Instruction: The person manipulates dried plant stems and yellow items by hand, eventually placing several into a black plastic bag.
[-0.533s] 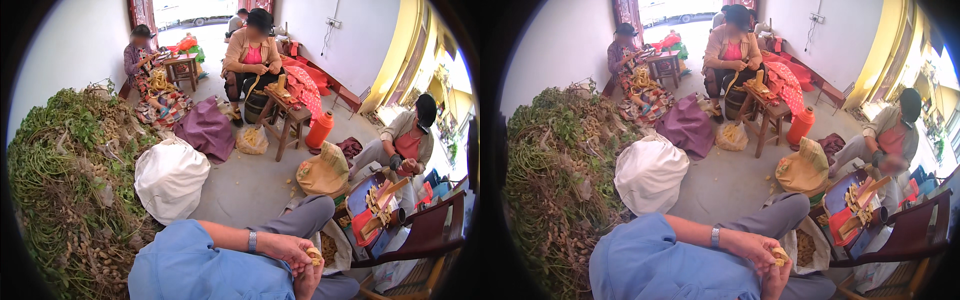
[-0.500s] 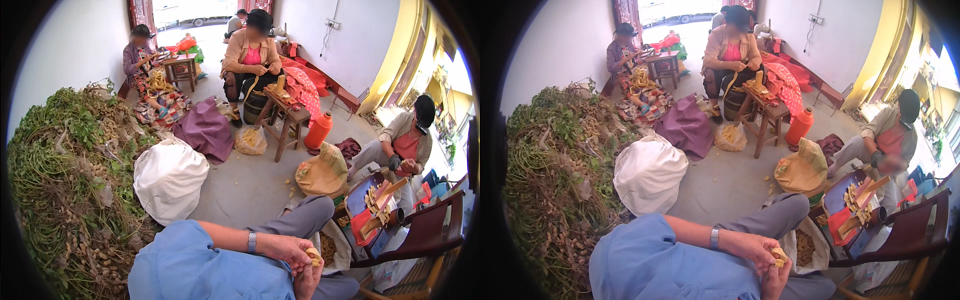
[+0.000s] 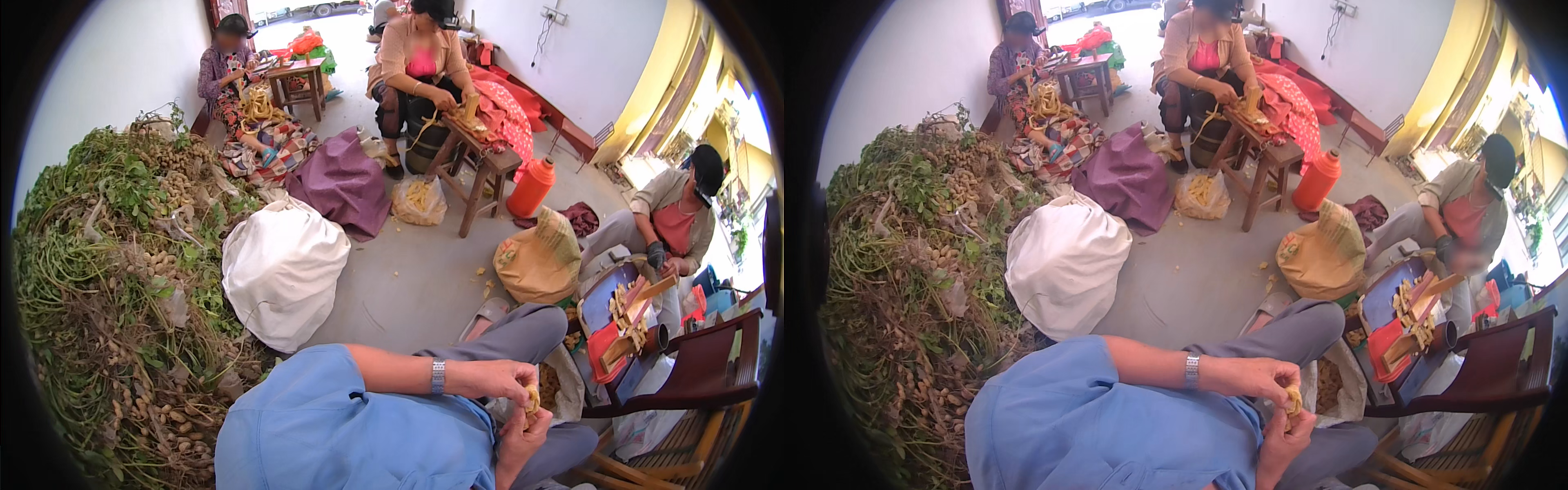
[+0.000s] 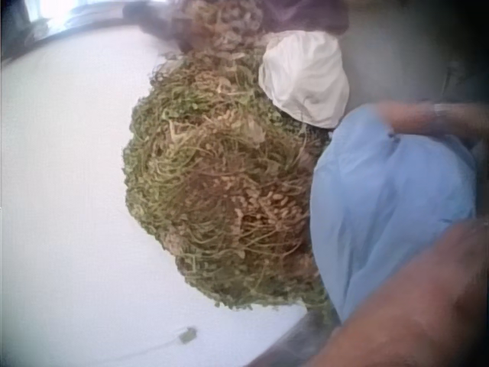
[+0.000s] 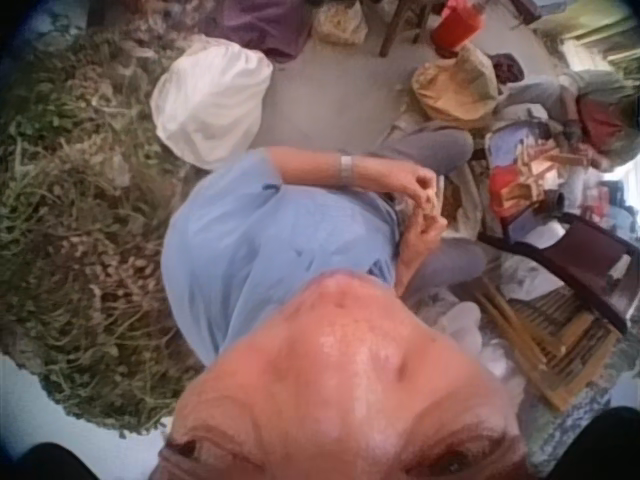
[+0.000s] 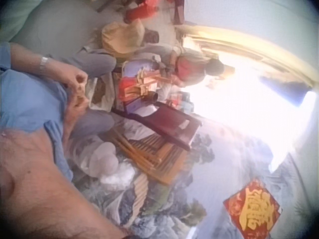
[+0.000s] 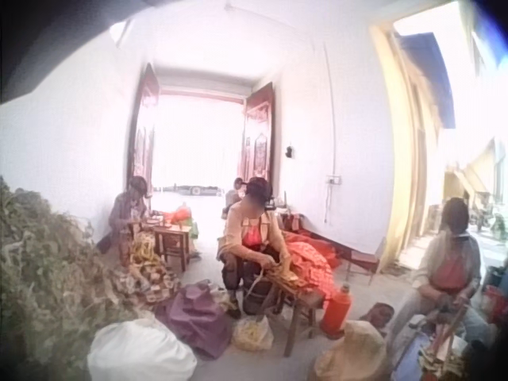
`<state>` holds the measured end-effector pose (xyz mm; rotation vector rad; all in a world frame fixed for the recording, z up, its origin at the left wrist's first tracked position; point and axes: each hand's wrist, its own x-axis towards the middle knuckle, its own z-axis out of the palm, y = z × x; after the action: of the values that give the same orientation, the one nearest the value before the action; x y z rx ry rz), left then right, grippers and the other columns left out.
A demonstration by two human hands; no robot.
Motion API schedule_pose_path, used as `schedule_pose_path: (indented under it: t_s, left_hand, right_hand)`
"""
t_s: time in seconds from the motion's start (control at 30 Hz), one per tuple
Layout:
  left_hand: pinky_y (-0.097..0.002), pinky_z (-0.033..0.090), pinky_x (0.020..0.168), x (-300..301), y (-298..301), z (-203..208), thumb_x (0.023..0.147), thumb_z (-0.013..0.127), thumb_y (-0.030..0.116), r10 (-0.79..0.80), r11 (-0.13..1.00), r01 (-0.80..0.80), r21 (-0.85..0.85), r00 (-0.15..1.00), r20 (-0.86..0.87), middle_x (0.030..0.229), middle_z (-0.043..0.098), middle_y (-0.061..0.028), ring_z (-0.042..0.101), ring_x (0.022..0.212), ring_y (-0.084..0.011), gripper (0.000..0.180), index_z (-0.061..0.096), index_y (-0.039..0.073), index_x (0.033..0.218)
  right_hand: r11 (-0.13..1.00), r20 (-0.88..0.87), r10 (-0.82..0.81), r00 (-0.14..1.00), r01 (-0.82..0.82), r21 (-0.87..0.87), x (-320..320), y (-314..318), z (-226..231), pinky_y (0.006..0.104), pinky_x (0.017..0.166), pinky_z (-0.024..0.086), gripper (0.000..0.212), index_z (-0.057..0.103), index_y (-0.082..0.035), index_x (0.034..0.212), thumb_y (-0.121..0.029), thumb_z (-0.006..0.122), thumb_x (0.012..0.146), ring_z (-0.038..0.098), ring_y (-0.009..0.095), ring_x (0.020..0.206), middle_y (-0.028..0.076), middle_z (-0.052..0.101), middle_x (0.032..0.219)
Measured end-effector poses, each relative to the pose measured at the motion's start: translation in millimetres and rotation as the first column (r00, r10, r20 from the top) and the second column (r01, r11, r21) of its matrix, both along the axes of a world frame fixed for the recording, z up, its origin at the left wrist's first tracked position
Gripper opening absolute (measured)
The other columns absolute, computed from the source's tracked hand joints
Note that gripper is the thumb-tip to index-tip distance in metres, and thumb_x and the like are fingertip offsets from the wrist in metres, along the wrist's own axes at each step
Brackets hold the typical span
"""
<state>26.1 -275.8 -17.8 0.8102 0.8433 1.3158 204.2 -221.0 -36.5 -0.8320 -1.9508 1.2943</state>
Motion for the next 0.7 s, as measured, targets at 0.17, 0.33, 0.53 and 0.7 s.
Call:
schedule_pose_path:
  t_s: [0.17, 0.33, 0.53, 0.7]
  left_hand:
    - [-0.0263, 0.047, 0.078, 10, 12, -6, 0.081, 0.063, 0.004, -0.073, 0.997, 0.074, -0.001, 0.993, 0.094, 0.091, 0.06, -0.0029, 0.057, 0.088, -0.0095, 0.018, 0.05, 0.004, 0.094]
    - [-0.0278, 0.047, 0.082, 11, 14, -7, 0.092, 0.066, 0.015, 0.026, 0.997, -0.009, 0.072, 0.969, -0.244, 0.095, 0.061, -0.0021, 0.056, 0.089, -0.0084, 0.018, 0.055, 0.003, 0.101]
    - [-0.0376, 0.045, 0.083, 18, 21, -4, 0.09, 0.068, 0.014, 0.46, 0.688, 0.134, 0.713, 0.679, -0.572, 0.095, 0.055, -0.0079, 0.055, 0.09, -0.0249, 0.015, 0.058, 0.007, 0.099]
    - [-0.0391, 0.04, 0.091, 27, -16, 2, 0.094, 0.052, 0.017, 0.503, 0.646, 0.39, 0.656, 0.43, -0.75, 0.094, 0.052, -0.0105, 0.052, 0.095, -0.0267, 0.011, 0.058, 0.007, 0.095]
  right_hand:
    - [0.985, -0.009, -0.037, 0.999, 0.035, -0.17, 19, -5, -10, 0.0221, 0.049, 0.04, 0.015, 0.047, -0.002, 0.103, -0.012, 0.057, 0.099, 0.049, 0.007, 0.052, 0.002, 0.053, 0.065]
    - [0.931, -0.131, -0.049, 0.99, -0.002, -0.364, 16, 4, -9, 0.0219, 0.042, 0.038, 0.016, 0.043, -0.007, 0.098, -0.019, 0.053, 0.102, 0.045, 0.008, 0.047, 0.001, 0.049, 0.063]
    - [0.89, -0.222, -0.065, 0.973, -0.044, -0.454, 24, 19, -19, 0.0211, 0.04, 0.035, 0.019, 0.047, -0.008, 0.094, -0.023, 0.054, 0.101, 0.042, 0.006, 0.045, 0.0, 0.047, 0.062]
    - [0.766, -0.225, 0.011, 0.974, -0.153, -0.624, 40, 0, -25, 0.0195, 0.042, 0.033, 0.019, 0.054, -0.006, 0.101, -0.025, 0.056, 0.1, 0.043, 0.004, 0.049, -0.002, 0.049, 0.065]
